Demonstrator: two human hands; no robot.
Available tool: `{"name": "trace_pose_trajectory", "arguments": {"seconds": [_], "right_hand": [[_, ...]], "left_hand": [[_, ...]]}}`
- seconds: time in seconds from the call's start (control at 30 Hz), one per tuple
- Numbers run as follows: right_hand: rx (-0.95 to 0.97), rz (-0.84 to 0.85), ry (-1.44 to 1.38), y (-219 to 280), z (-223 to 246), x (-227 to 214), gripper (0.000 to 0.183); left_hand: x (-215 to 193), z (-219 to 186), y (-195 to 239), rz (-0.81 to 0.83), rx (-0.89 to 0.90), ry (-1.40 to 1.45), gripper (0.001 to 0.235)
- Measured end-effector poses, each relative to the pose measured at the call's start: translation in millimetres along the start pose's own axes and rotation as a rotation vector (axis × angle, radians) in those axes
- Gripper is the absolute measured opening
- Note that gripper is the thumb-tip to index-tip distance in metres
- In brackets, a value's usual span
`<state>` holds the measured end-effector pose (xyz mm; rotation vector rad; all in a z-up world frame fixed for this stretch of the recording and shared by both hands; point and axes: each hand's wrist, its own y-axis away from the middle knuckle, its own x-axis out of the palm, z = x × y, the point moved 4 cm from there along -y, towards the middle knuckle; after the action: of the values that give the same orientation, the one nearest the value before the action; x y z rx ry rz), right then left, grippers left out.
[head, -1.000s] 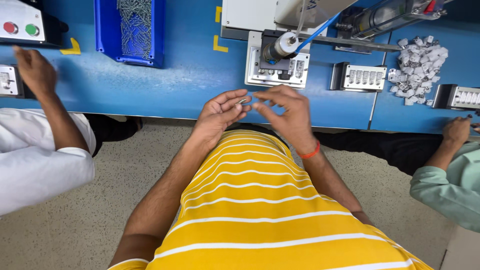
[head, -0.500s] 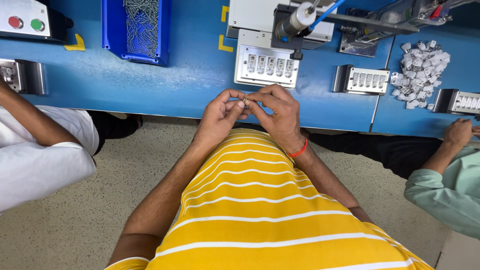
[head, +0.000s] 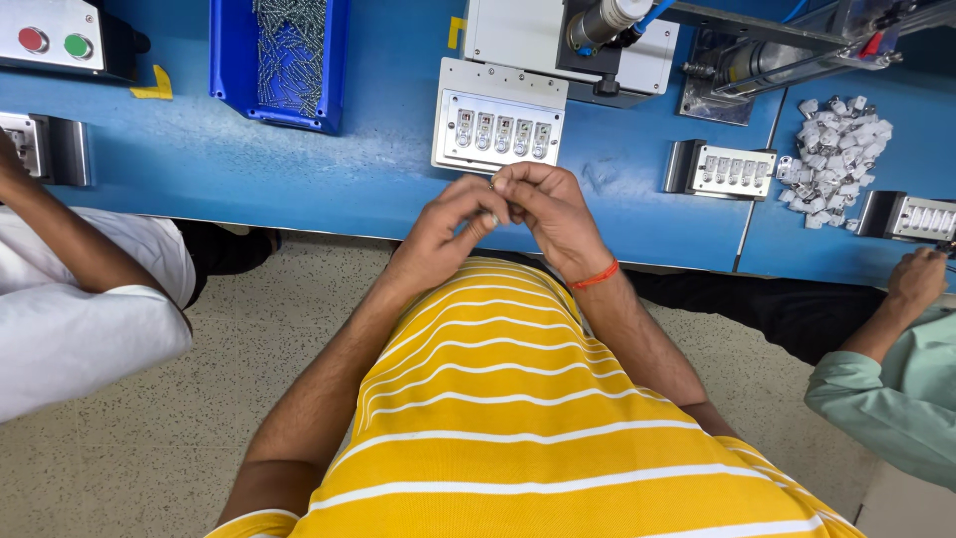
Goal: The person repeatedly picks small metal pins from a blue bin, places them into a white plastic housing, and inserts the housing into a machine. The person then removes the housing and places it on the table. The process is repeated continuously.
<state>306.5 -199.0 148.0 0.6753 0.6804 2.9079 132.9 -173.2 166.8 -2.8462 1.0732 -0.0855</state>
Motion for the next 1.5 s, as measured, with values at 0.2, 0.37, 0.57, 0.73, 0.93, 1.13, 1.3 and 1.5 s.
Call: {"name": "trace_pose_trajectory", "arguments": {"seconds": [0.2,0.37,0.57,0.73,0.93,1.13,1.3,1.5], "right_hand": [[-0.697,-0.344,0.99,-10.2,31.3,1.4,0.01],[-0.764,-0.399,1.293,-33.3,38.4,-6.6,0.012],[-0.749,-0.361,1.439,-44.7,29.1,-11.4,0.013],[-0.688,-0.329,1.5,-56.3,33.6,-10.3,0.013],[-0.636,-0.347,1.457,-49.3,37.6,-15.1,0.013],[-0.646,-0.353,1.48,-49.9,32.7,-15.1,0.013],[-0.65,-0.345,1.529,-57.3,33.9,-8.1,0.013],[-0.589,-0.334,1.478,-57.2,38.8,-16.4,0.012]], "left_hand": [[-4.9,16.4,-1.3,-0.017,-0.143,0.144,0.012],[-13.0,44.8,8.4,-0.155,-0.353,0.366,0.012],[-20.3,56.5,17.0,-0.204,-0.418,0.414,0.011],[-20.5,57.4,17.1,-0.228,-0.403,0.474,0.011],[-25.1,55.1,15.7,-0.245,-0.408,0.485,0.012],[-26.0,55.7,17.1,-0.256,-0.445,0.474,0.013],[-24.9,54.5,16.2,-0.241,-0.463,0.494,0.015],[-27.3,53.7,17.2,-0.251,-0.424,0.495,0.015]]}}
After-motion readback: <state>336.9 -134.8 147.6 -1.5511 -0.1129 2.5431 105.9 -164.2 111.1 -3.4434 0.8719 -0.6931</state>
